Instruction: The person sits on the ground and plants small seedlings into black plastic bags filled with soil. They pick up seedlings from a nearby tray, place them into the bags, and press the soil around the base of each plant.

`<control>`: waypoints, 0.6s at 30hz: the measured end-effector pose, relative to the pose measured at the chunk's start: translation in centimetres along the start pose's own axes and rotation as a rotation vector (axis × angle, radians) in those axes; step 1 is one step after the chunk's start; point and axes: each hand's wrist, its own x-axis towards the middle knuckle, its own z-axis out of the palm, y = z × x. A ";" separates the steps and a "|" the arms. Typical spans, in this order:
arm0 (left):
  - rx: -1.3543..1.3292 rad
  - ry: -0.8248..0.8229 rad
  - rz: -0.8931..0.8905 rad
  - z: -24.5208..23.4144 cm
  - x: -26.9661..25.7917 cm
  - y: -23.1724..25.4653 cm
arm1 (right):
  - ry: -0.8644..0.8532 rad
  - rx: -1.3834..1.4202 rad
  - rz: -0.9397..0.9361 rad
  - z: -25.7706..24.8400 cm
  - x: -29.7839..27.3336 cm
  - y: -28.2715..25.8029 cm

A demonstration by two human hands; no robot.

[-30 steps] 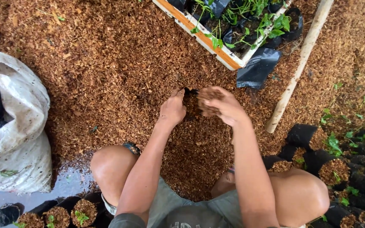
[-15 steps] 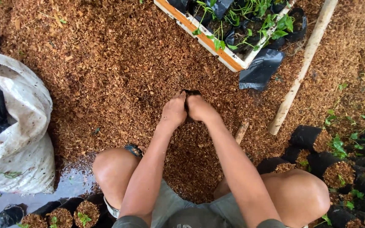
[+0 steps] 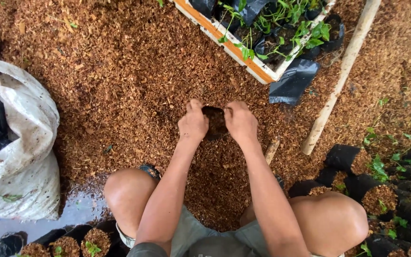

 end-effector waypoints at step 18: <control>-0.045 -0.068 -0.117 2.7 1.1 -2.6 | -0.280 -0.166 -0.122 -0.3 0.9 1.7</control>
